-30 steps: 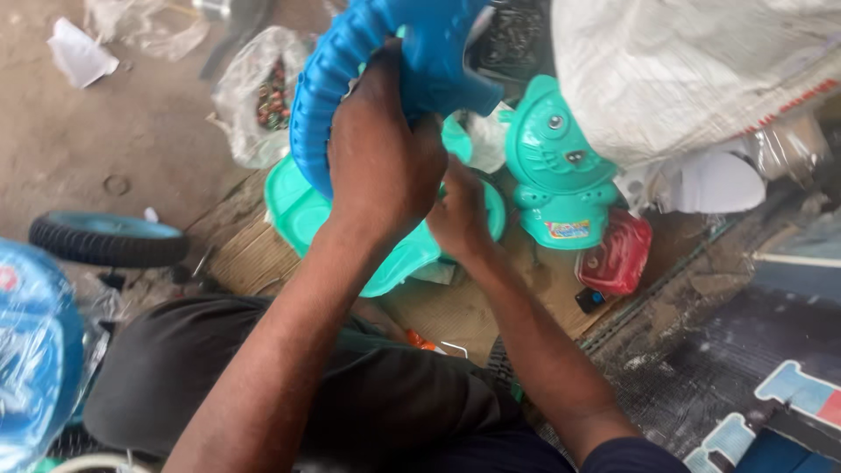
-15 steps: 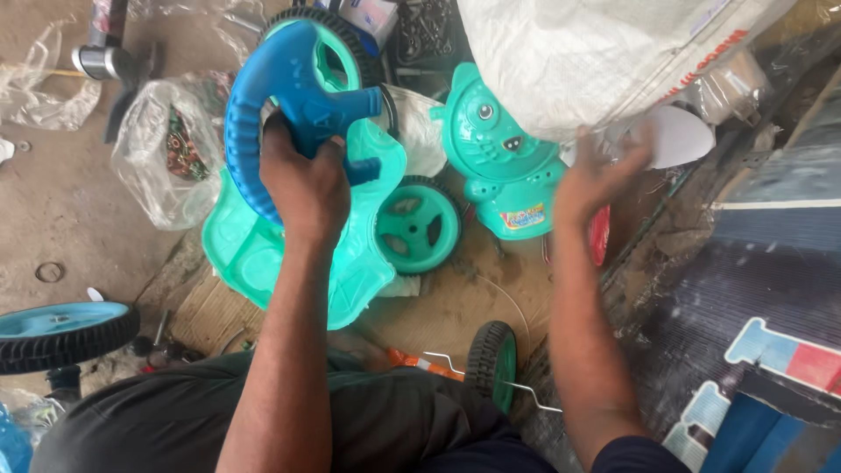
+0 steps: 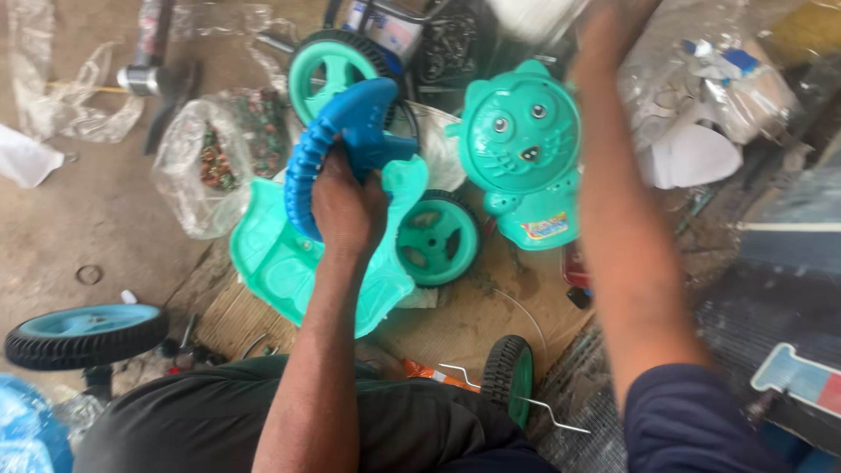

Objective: The person assembles a blue plastic toy tricycle by attaching the steering wheel to the front body. They use a screwdriver to tighten screws and pliers to adjust the steering wheel's position, ensuring it is securely fastened.

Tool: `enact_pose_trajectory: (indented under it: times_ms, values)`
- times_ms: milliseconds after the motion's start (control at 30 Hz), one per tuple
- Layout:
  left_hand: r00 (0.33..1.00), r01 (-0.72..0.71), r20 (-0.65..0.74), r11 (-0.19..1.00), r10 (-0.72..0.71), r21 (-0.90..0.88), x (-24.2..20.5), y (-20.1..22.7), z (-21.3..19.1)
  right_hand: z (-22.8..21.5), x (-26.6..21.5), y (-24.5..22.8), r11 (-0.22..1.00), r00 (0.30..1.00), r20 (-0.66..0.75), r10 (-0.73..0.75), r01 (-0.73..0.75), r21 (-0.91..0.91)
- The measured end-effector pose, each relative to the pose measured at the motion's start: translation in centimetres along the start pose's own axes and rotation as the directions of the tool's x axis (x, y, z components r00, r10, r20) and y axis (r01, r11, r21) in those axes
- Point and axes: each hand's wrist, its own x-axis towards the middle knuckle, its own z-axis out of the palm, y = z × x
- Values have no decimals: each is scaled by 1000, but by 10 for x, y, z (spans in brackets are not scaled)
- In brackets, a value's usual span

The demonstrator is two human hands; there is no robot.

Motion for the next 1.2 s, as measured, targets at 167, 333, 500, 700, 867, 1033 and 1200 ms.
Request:
enact_pose_trajectory:
  times_ms: [167,333,500,700,867,1033,1200]
  values:
    - [998,63,8,998,-62,-14,4,0,-9,-23,79,5,954,996,15,-87,88,-286]
    - [998,30,-61,998,-33,-55,11,-2,-12,-32,70,28,805,981,191,29,90,-586]
    - [998,59,14,998,-59,-16,2,0,0,-48,-19,53,575,810,572,127,410,-708]
    - [1000,-14,0,1000,14,-1,7,2,7,-20,-115,-5,380,752,652,90,580,-721]
    - [1000,22,17,1000,-22,-1,8,-3,14,-26,-178,-83,309,786,617,-35,595,-742]
    - [995,-73,-68,997,71,-29,21,3,-3,-44,-241,-172,455,600,787,143,666,-591]
    - [985,-113,-133,993,106,-45,31,10,-30,-63,-291,-234,812,148,985,87,562,-156]
